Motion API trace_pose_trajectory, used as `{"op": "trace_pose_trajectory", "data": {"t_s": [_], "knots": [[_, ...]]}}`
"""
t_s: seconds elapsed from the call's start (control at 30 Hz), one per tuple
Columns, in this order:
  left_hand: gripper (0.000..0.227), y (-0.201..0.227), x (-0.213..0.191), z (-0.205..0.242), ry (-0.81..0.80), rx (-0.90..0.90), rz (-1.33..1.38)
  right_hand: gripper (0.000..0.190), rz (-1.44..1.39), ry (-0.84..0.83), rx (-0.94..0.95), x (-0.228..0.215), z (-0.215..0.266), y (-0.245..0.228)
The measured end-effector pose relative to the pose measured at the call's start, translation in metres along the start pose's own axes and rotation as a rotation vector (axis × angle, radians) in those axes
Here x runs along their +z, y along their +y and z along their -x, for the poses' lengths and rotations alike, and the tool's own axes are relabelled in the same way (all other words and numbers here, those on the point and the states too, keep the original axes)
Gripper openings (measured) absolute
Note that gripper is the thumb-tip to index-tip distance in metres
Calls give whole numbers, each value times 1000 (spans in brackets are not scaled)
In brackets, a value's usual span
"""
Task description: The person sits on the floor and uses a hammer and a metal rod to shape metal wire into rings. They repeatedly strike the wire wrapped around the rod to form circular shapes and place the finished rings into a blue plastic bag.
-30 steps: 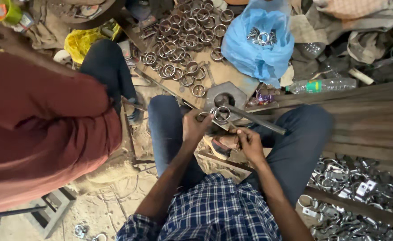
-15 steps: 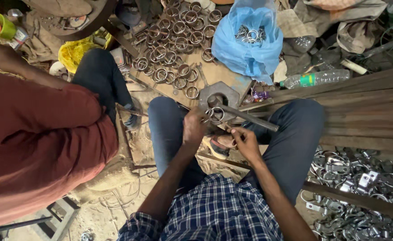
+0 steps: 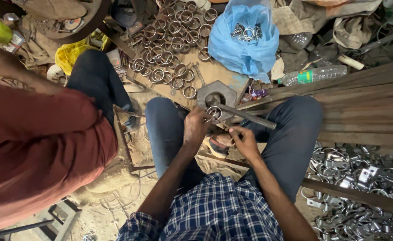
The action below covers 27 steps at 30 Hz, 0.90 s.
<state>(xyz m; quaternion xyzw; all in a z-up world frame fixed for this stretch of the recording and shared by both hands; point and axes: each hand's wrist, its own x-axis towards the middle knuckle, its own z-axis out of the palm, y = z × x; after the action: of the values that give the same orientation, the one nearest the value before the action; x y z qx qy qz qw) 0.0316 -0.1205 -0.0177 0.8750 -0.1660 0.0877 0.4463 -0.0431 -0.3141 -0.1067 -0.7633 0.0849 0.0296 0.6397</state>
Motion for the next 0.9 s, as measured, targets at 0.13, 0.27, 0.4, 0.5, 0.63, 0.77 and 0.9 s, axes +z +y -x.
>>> {"op": "trace_pose_trajectory", "data": {"t_s": [0.13, 0.27, 0.4, 0.5, 0.63, 0.77, 0.9], "knots": [[14, -1, 1, 1, -14, -31, -49, 28, 29, 23, -14, 0, 1, 0], [15, 2, 0, 1, 25, 8, -18, 29, 81, 35, 29, 0, 1, -1], [11, 5, -4, 1, 61, -61, 80, 27, 60, 62, -94, 1, 1, -2], [14, 3, -7, 1, 140, -169, 147, 26, -6, 33, -1, 1, 1, -2], [19, -6, -7, 2, 220, -147, 36, 23, -103, 22, 85, 1, 1, 0], [13, -15, -2, 5, 295, -96, -15, 23, 6, 51, -74, 1, 4, 1], [10, -18, 2, 4, 286, -78, -9, 23, -15, 37, -64, 1, 3, -1]]}}
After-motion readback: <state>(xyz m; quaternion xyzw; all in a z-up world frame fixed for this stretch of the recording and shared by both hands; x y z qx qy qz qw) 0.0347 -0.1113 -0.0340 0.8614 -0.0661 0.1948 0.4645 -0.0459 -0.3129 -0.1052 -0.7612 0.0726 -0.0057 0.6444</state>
